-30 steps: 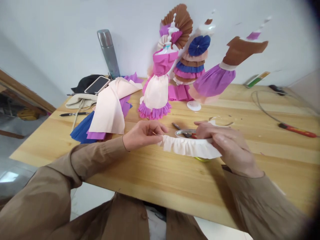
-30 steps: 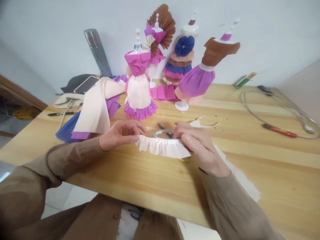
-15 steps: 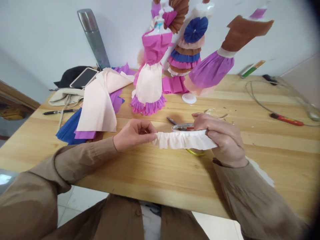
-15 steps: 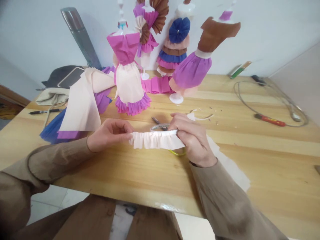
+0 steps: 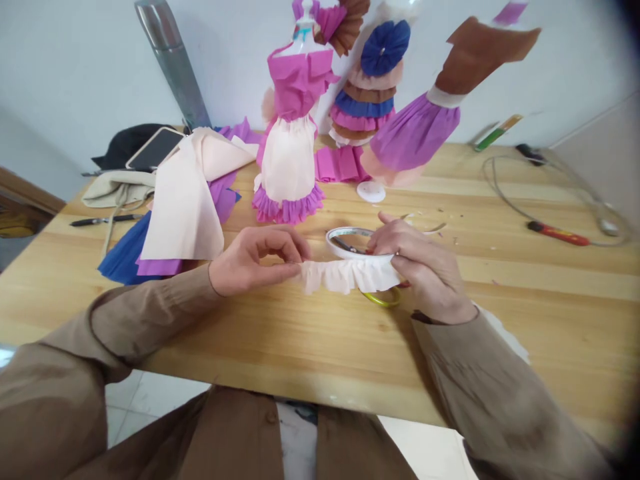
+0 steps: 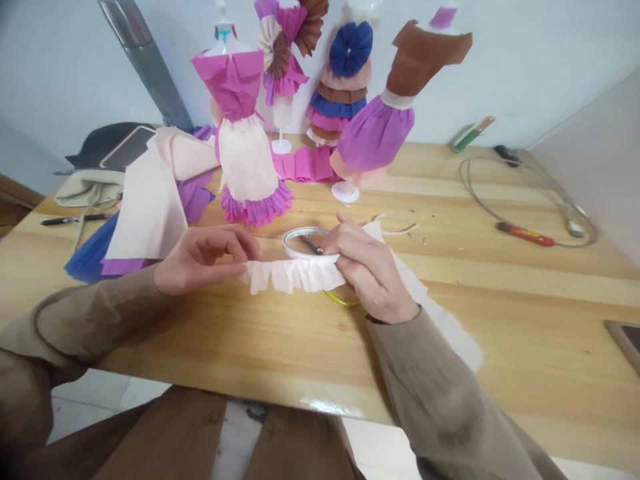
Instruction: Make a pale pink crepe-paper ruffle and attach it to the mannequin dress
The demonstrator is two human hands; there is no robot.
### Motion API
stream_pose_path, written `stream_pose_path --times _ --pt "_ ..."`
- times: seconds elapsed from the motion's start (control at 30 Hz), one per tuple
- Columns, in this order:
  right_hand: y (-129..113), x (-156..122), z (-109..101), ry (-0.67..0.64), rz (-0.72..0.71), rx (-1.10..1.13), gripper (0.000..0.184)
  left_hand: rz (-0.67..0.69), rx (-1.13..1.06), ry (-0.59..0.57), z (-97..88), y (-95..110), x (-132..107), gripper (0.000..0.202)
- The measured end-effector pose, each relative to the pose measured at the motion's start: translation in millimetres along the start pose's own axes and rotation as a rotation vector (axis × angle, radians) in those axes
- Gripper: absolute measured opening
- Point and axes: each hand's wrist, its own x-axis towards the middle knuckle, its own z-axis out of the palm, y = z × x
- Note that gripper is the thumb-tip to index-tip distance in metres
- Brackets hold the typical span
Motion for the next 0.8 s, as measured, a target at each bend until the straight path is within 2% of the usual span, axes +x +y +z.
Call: stream_pose_path --times 0.1,0.17,0.23,0.3,0.43,0.63,0.7,0.8 --pt "2.6 -2.6 0.2 -0.023 -0.002 0.049 0.018 -0.020 -0.100 -0.026 1.6 -5.2 0.9 0.012" --pt "2.2 -3.3 0.2 -0.025 0.005 0.082 0.018 -0.080 -0.182 -0.036 2.9 -8.7 1.3 0.013" --pt "0.5 -3.3 0.1 -0.028 0.007 0.069 0.018 -0.154 -0.220 0.005 3.9 -11.3 1.5 0.015" --pt "-1.9 -2.7 -0.2 -0.028 -0.008 -0.023 0.019 -0.201 -0.154 0.094 4.8 -12.0 1.5 0.015" --pt "-6.1 -1.2 1.1 -0.005 -0.098 -0.272 0.018 -0.205 0.102 0.257 6.7 -9.5 1.8 0.011" --pt "-5.9 -0.9 5.2 0.005 -0.145 -0.406 0.017 -0.432 -0.045 0.245 7.7 -12.2 5.5 0.012" --pt "-6.2 -0.7 6.1 -0.008 -0.151 -0.428 0.018 -0.429 0.028 0.264 7.4 -12.9 6.3 0.010" --pt "-8.7 0.0 8.5 -0.008 -0.189 -0.462 0.018 -0.324 0.287 0.308 7.3 -12.3 5.7 0.009"
